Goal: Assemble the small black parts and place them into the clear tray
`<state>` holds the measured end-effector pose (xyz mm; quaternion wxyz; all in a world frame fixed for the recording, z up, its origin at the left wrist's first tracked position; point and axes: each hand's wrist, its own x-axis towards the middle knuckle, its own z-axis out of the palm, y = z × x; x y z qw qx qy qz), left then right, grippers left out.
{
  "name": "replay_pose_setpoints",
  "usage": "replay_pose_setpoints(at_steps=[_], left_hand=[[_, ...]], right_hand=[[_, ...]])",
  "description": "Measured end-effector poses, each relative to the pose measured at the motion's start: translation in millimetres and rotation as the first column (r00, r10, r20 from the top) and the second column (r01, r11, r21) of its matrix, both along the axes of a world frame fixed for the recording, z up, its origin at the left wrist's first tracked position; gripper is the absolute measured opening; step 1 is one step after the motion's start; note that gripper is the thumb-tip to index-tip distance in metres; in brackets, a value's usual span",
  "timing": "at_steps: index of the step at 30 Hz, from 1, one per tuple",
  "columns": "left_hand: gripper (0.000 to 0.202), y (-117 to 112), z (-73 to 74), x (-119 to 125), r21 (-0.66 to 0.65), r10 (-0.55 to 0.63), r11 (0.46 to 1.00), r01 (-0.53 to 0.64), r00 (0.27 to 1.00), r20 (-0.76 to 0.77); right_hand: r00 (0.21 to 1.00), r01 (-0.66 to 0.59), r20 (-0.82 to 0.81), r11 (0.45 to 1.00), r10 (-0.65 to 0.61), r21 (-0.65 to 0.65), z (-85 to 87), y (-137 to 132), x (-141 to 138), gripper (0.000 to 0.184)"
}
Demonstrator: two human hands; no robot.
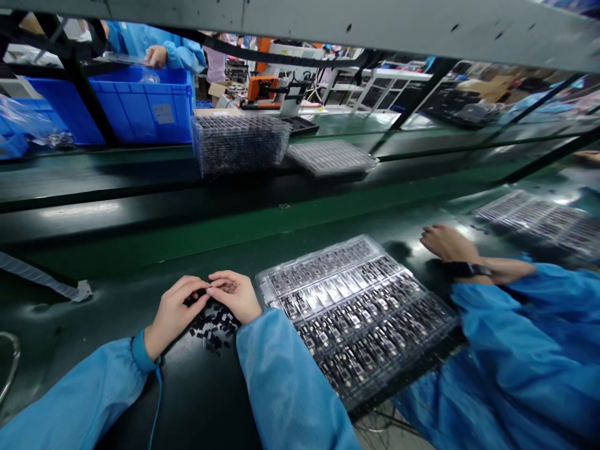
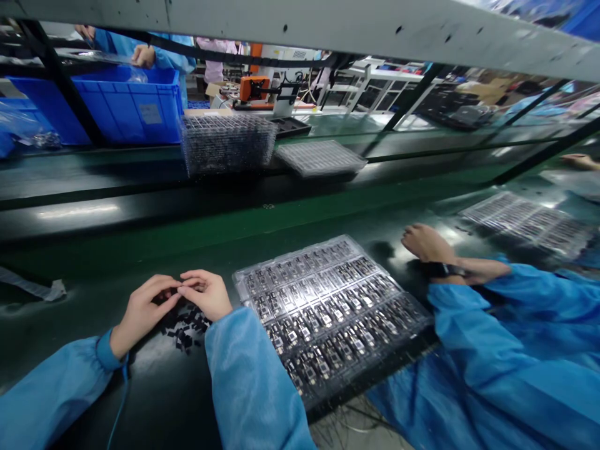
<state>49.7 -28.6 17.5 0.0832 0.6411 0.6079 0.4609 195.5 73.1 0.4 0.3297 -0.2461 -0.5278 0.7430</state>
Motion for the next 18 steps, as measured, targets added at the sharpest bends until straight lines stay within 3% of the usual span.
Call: replay_pose_setpoints(at_steps=[4,9,18], left_hand=[[0.014,-0.1,0.0,0.3,-0.003,0.003,1.0,-0.003,1.0,0.003],[0.015,-0.4,-0.4,0.3,-0.002,0.013,1.0,-0.013,1.0,0.005],[0.013,-0.5,1.3,-0.6,-0.013,0.018,1.0,-0.018,1.0,0.017]], right_hand=[[0.999,0.032,0.006,0.999,-0.032,-0.011,0.2,-0.5,-0.9,0.035],[0.995,0.098,-0.012,0.995,-0.098,0.02,3.3,-1.2,-0.3,0.02],[0.93,0.3,-0.155,0.931,-0.334,-0.209,6.3,2.1,-2.7,0.024]])
